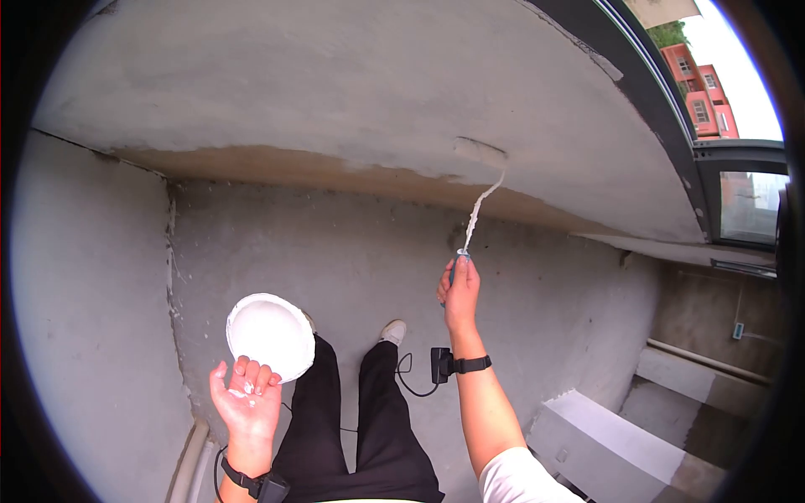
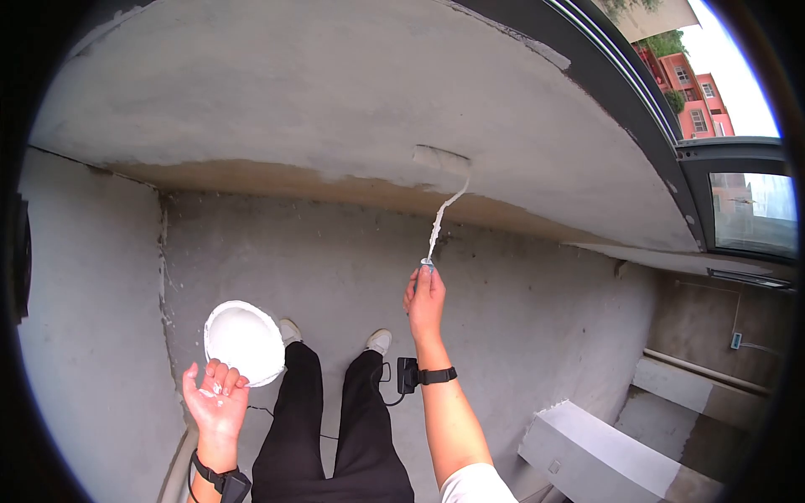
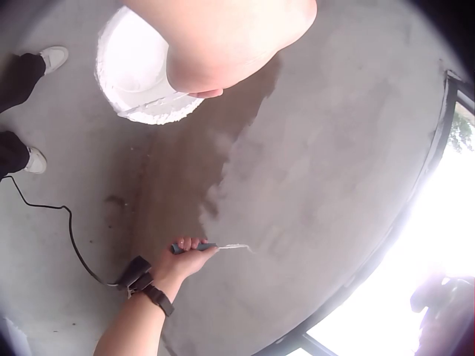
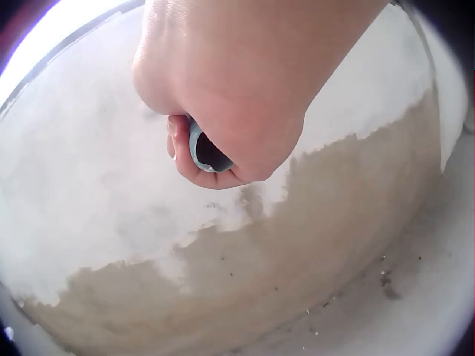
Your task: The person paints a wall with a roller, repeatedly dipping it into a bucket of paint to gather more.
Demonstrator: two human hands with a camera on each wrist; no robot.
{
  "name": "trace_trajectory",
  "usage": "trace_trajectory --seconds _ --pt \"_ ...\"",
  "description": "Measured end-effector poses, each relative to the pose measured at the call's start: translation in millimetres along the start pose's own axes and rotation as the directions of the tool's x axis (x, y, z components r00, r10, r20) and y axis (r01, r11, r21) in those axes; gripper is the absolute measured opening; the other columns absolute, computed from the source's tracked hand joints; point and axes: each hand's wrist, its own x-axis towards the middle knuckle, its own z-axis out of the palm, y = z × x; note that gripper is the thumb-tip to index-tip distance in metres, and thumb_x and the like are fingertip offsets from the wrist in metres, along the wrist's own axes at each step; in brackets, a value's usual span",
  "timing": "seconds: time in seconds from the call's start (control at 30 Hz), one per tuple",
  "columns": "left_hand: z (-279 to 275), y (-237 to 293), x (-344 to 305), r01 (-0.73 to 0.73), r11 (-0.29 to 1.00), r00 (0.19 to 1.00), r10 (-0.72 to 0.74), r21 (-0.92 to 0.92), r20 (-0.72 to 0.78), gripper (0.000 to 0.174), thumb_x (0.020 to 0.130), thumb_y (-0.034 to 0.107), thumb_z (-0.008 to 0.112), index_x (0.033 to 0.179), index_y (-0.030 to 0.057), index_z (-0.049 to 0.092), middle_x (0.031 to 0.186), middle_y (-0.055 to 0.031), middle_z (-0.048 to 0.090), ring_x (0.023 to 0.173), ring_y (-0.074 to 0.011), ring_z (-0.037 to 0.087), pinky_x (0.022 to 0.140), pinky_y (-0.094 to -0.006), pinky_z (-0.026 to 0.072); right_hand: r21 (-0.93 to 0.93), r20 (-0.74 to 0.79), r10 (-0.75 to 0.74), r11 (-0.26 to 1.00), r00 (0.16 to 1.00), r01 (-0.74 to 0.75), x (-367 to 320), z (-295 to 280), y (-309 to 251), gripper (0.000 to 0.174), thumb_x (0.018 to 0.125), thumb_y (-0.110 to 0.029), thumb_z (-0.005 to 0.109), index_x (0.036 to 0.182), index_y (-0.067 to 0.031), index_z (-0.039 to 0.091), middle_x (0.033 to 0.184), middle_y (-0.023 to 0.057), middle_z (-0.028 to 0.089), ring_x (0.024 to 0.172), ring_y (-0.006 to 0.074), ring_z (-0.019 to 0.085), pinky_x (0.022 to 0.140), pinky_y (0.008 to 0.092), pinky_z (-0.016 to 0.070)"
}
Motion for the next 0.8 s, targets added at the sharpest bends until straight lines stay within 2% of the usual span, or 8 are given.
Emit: trace_trajectory --seconds 0.1,0.23,0.3,0.47,0.57,0.67,0.8 --pt "4 -1 -3 -0.006 1.0 0.999 0.006 -0.011 -0.032 0.032 0.095 0.037 0.054 0.077 0.0142 0.043 0.063 0.001 0.031 0.058 -0.0149 0.032 0.073 -0.0332 0.034 -0.022 -0.002 0.207 0.978 0.978 -0.207 18 0 47 0.037 0.113 -0.041 0.044 0.094 -0.0098 0.049 0.059 -0.0027 0.039 0.043 0.0075 0.033 0.041 0.0264 0.0279" --pt "6 -2 -4 0.0 1.0 1.0 0.0 -0.028 0.003 0.032 0.095 0.037 0.055 0.076 0.0141 0.043 0.063 0.0009 0.031 0.058 -0.015 0.032 0.073 -0.0334 0.0337 -0.007 0.003 0.218 0.976 0.976 -0.218 14 -7 35 0.036 0.113 -0.04 0.044 0.094 -0.0097 0.049 0.059 -0.0028 0.039 0.043 0.0075 0.033 0.041 0.0264 0.0278" --pt "5 -2 -4 0.007 0.999 1.0 -0.007 -0.037 -0.004 0.032 0.095 0.037 0.056 0.076 0.014 0.043 0.062 0.0009 0.031 0.058 -0.0149 0.032 0.072 -0.0334 0.0339 -0.049 0.033 0.108 0.993 0.994 -0.107 -8 -4 -1 0.036 0.113 -0.039 0.043 0.094 -0.0092 0.049 0.058 -0.0026 0.038 0.043 0.0073 0.033 0.041 0.0261 0.0282" --pt "7 -1 -4 0.019 0.996 1.0 -0.018 -0.09 0.016 0.032 0.095 0.036 0.057 0.076 0.0136 0.044 0.062 0.0009 0.031 0.057 -0.0146 0.032 0.071 -0.0327 0.0342 -0.076 0.043 -0.056 0.995 0.998 0.059 -55 29 -102 0.036 0.114 -0.038 0.041 0.094 -0.0084 0.048 0.059 -0.0022 0.039 0.043 0.007 0.033 0.041 0.0254 0.0288" --pt "13 -4 -9 0.008 0.997 1.0 -0.006 -0.079 0.027 0.033 0.096 0.038 0.058 0.077 0.0146 0.043 0.06 0.0013 0.031 0.056 -0.0139 0.032 0.071 -0.0322 0.0354 -0.076 0.062 -0.131 0.988 0.989 0.136 -41 41 -121 0.036 0.114 -0.037 0.04 0.095 -0.0082 0.048 0.059 -0.002 0.039 0.043 0.0068 0.034 0.04 0.0252 0.0291" --pt "20 -5 -11 -0.017 0.996 1.0 0.017 -0.087 0.001 0.033 0.096 0.037 0.058 0.077 0.0145 0.043 0.06 0.0013 0.031 0.056 -0.0141 0.033 0.071 -0.0321 0.0354 -0.046 0.055 -0.137 0.989 0.989 0.14 -23 44 -98 0.036 0.114 -0.038 0.041 0.095 -0.0086 0.048 0.06 -0.0022 0.04 0.043 0.0066 0.034 0.04 0.0254 0.0292" --pt "17 -7 -11 -0.029 0.997 1.0 0.029 -0.066 0.01 0.032 0.096 0.036 0.056 0.077 0.0142 0.044 0.061 0.0006 0.031 0.056 -0.0147 0.032 0.07 -0.033 0.0353 -0.021 -0.018 -0.01 1.0 1.0 0.01 -10 43 -37 0.033 0.113 -0.035 0.045 0.09 -0.0107 0.048 0.06 -0.006 0.038 0.046 0.0049 0.033 0.042 0.025 0.027"
